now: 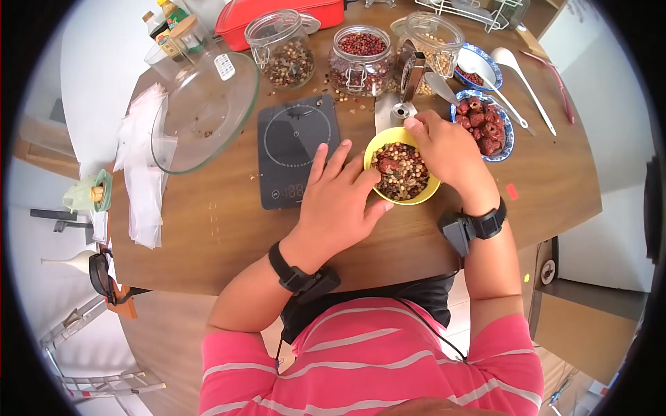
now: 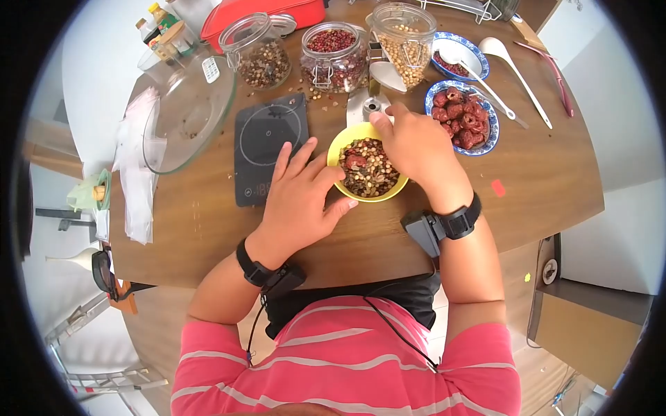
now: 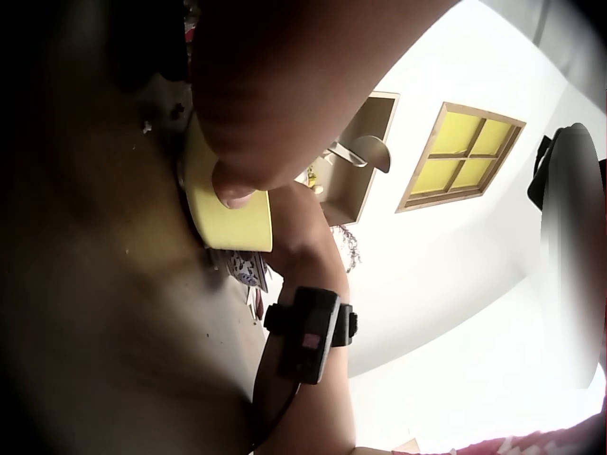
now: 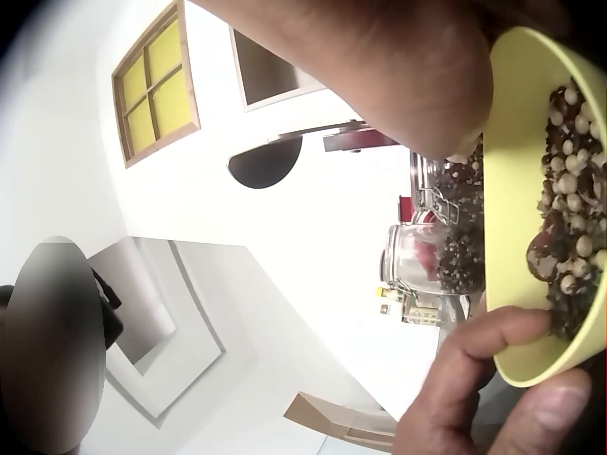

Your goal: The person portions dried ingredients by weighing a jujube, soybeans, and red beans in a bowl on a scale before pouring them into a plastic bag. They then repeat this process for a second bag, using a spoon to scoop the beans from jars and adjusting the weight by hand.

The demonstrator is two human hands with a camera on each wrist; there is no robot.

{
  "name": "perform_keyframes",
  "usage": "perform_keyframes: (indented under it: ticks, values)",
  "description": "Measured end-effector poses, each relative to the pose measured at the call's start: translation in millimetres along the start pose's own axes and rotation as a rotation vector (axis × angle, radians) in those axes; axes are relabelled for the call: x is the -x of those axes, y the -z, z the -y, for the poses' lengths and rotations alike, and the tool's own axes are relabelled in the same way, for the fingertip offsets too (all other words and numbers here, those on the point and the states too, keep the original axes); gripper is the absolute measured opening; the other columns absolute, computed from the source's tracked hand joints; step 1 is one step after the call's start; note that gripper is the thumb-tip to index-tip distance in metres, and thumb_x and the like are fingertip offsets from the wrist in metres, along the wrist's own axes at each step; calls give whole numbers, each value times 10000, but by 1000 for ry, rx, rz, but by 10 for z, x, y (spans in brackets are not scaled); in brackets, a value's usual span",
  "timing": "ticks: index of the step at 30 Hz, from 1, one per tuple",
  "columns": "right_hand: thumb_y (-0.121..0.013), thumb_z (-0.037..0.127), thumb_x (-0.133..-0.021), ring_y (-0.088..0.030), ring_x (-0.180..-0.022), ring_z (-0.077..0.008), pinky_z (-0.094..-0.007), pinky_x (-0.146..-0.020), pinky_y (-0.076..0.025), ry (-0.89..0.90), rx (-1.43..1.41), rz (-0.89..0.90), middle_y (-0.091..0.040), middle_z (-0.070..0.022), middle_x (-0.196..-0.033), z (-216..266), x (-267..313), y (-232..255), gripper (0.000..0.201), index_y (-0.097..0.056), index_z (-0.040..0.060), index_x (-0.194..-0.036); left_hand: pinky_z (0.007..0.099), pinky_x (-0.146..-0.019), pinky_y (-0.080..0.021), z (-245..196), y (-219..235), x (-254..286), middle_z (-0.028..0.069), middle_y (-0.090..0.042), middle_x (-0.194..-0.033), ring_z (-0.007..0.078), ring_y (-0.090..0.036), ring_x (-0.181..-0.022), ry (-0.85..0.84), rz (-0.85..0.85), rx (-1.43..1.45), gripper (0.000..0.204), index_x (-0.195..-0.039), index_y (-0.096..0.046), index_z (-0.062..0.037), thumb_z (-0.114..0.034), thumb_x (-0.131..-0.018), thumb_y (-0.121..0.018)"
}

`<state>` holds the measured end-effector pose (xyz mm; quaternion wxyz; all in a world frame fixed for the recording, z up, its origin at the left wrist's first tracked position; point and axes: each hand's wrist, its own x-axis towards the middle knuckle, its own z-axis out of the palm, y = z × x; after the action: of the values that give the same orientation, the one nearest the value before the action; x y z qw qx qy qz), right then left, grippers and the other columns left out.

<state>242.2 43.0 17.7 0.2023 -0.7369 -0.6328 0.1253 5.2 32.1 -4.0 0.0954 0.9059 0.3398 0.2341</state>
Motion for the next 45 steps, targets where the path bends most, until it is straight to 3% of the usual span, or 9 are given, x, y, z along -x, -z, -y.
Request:
perform_keyframes:
  ticks: [5, 11, 18, 26, 34, 36, 38, 39, 45]
  values:
    - [-480, 434, -1089, -719, -945, -471, -552, -853, -554, 19, 19, -46, -741, -278, -949, 48, 43, -25, 487, -667, -1, -1208, 608, -1230, -226, 96, 50, 28, 130, -673, -1300, 409, -492, -1410, 31, -7, -13, 414, -1134, -693, -102, -413, -876, -780]
    - [-555, 325, -1061, -709, -952, -465, -536, -857, -546, 88, -223, 6, -741, -272, -967, 54, 68, -53, 390, -658, -10, -1234, 604, -1235, -224, 142, 23, 36, 135, -669, -1312, 416, -500, -1402, 50, -21, -11, 432, -1152, -681, -90, -422, -891, -770]
    - [-609, 376, -1034, -695, -1036, -463, -517, -910, -539, 115, -223, -36, -735, -278, -1065, 28, 27, -169, 463, -648, -32, -1249, 609, -1238, -219, 125, 44, 24, 145, -688, -1264, 417, -499, -1402, 47, 35, 6, 481, -1200, -662, -64, -405, -880, -779]
    - [-558, 471, -1070, -690, -1187, -399, -422, -1008, -523, 13, -465, 173, -702, -283, -1262, -40, -223, -128, 627, -552, -40, -1434, 581, -1248, -233, 99, -14, 2, 147, -702, -1253, 391, -486, -1419, 14, 67, 3, 540, -1301, -603, -58, -265, -846, -807]
    - [-508, 463, -1092, -679, -1172, -422, -438, -1021, -506, 101, -425, 172, -708, -288, -1226, -94, -254, -128, 606, -557, -33, -1435, 583, -1252, -224, 94, -19, 9, 139, -698, -1284, 387, -487, -1425, 42, 24, 13, 550, -1262, -633, -67, -327, -818, -829]
    - [-566, 390, -1072, -691, -1139, -408, -443, -987, -524, 57, -443, 156, -724, -265, -1188, -76, -185, -44, 503, -619, -10, -1373, 588, -1252, -219, 80, 24, 34, 142, -685, -1306, 390, -481, -1430, 41, -3, -37, 547, -1247, -641, -68, -344, -814, -831]
    - [-653, 276, -1013, -706, -1057, -387, -445, -912, -549, 243, -291, -15, -743, -215, -1108, -36, -107, 58, 354, -693, 18, -1251, 592, -1251, -214, 87, 36, 39, 144, -672, -1328, 394, -475, -1436, 53, -29, -84, 545, -1232, -649, -69, -361, -810, -833]
    - [-723, 177, -922, -706, -964, -366, -456, -835, -557, 296, -169, -118, -739, -163, -1009, 76, -70, 136, 251, -727, 34, -1128, 598, -1248, -212, 93, 36, 41, 146, -656, -1351, 397, -470, -1440, 54, -48, -87, 545, -1234, -642, -67, -364, -817, -828]
    - [-766, 162, -845, -690, -945, -356, -469, -809, -555, 562, 31, 29, -716, -119, -954, 427, 41, 32, 220, -725, 69, -1040, 605, -1243, -209, 134, -1, 31, 150, -616, -1413, 399, -458, -1449, 88, -76, -26, 569, -1238, -611, -53, -375, -821, -825]
